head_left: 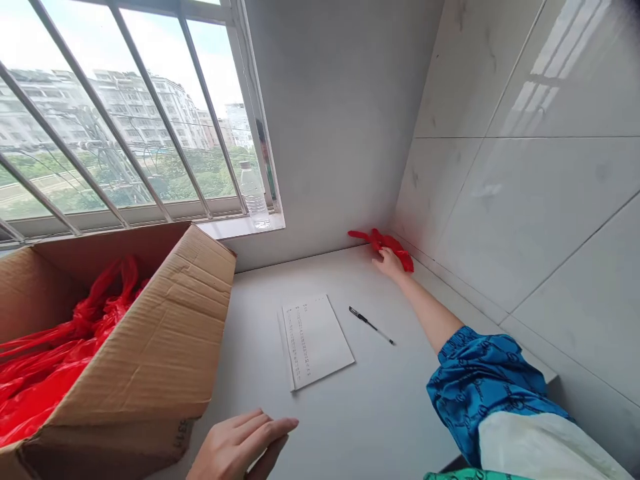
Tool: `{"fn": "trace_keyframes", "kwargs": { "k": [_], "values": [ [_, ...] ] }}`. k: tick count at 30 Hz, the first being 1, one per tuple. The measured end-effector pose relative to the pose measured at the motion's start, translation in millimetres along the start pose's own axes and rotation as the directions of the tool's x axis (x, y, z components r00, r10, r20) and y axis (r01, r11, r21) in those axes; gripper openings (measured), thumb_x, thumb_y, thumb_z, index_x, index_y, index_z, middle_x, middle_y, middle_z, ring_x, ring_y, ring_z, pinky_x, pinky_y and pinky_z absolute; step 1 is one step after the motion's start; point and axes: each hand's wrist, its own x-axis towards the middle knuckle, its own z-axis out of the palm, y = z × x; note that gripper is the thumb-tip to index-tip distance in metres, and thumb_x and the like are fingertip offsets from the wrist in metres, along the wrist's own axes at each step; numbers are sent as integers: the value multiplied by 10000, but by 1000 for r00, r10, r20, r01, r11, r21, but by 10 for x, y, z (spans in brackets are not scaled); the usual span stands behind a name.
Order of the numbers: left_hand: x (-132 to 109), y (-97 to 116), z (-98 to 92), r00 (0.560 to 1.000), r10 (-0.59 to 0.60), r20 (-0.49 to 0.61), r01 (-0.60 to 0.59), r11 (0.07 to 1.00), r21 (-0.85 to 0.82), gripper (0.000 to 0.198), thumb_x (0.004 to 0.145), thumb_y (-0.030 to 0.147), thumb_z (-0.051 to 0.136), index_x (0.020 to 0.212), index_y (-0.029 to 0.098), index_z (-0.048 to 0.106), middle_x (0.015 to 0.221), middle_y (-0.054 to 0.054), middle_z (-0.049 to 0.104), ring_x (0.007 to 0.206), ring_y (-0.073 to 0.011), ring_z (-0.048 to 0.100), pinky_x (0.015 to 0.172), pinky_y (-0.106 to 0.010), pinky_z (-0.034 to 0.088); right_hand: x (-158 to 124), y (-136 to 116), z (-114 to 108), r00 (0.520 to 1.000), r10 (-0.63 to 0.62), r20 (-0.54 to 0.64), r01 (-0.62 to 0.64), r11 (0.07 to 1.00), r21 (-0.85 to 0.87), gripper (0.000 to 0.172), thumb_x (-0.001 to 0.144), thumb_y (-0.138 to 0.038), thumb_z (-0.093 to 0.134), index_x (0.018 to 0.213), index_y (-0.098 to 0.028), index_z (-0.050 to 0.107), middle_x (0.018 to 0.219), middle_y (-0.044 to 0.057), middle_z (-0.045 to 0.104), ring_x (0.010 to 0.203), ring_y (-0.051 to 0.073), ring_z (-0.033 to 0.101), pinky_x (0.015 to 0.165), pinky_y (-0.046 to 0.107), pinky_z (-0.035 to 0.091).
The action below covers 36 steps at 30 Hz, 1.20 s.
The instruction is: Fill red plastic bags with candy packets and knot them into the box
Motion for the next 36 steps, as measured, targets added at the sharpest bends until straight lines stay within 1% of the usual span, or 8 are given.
{"fn": "trace_keyframes", "kwargs": {
  "k": [4, 8, 13, 16, 23, 28, 33, 36],
  "values": [
    [-56, -121, 0, 991, -122, -58, 116, 988, -101, 236, 956, 129, 518, 1111, 258, 641, 670, 33, 665, 560, -97, 644, 531, -171, 489, -102, -235, -193, 990, -137, -24, 139, 978, 156, 337, 914, -437, 522, 1050, -187, 703, 1291, 130, 646, 1179, 258, 619, 1032, 412, 477],
    [59, -174, 6, 969, -235, -79, 217, 958, -190, 243, 967, 163, 532, 1141, 291, 642, 741, 37, 713, 639, -101, 688, 595, -174, 525, -470, -565, -187, 957, -275, 91, 229, 910, 345, 387, 961, -493, 475, 1075, -206, 709, 1152, 85, 723, 1066, 203, 676, 954, 360, 534],
    [323, -209, 121, 907, -363, -214, 311, 919, -240, 221, 971, 182, 546, 1146, 269, 650, 954, -13, 718, 847, -130, 684, 745, -235, 538, -1224, -755, 105, 814, -463, 350, 255, 827, 501, 361, 933, -506, 562, 835, -197, 722, 1038, 77, 726, 961, 215, 681, 877, 363, 539],
    [475, -309, 287, 886, -387, -255, 361, 921, -144, 222, 974, 209, 543, 1158, 263, 654, 1126, -48, 684, 1050, -185, 635, 879, -319, 511, -1609, -758, 272, 777, -489, 397, 305, 843, 442, 364, 918, -498, 602, 699, -208, 618, 921, 52, 709, 893, 212, 665, 819, 348, 516],
    [692, -526, 776, 911, -366, -190, 408, 867, 286, 308, 927, 197, 601, 1210, 300, 666, 1240, -39, 691, 1030, -256, 609, 826, -403, 406, -1941, -763, 384, 828, -477, 295, 409, 874, 264, 318, 880, -521, 665, 805, -236, 544, 805, 1, 650, 723, 183, 613, 679, 299, 474],
    [650, -561, 877, 913, -368, -179, 403, 881, 248, 143, 949, 303, 613, 944, 290, 755, 855, 1, 762, 826, -203, 611, 772, -380, 356, -1989, -730, 396, 792, -574, 210, 564, 818, 111, 216, 987, -405, 540, 888, -237, 632, 1045, 35, 689, 606, 126, 581, 581, 278, 435],
    [617, -524, 810, 884, -422, -201, 452, 881, 141, 203, 980, 331, 566, 998, 321, 768, 880, 12, 771, 796, -181, 598, 783, -382, 330, -2002, -740, 376, 720, -669, 186, 681, 732, -5, 253, 1024, -328, 467, 869, -233, 643, 1085, 25, 708, 519, 89, 523, 527, 269, 387],
    [586, -571, 736, 842, -473, -260, 508, 858, 84, 217, 975, 313, 559, 973, 315, 776, 905, 11, 776, 849, -192, 612, 818, -402, 321, -1926, -702, 301, 727, -671, 147, 685, 725, -77, 256, 1026, -307, 449, 869, -222, 633, 1060, 39, 719, 503, 89, 503, 504, 267, 365]
  ]
}}
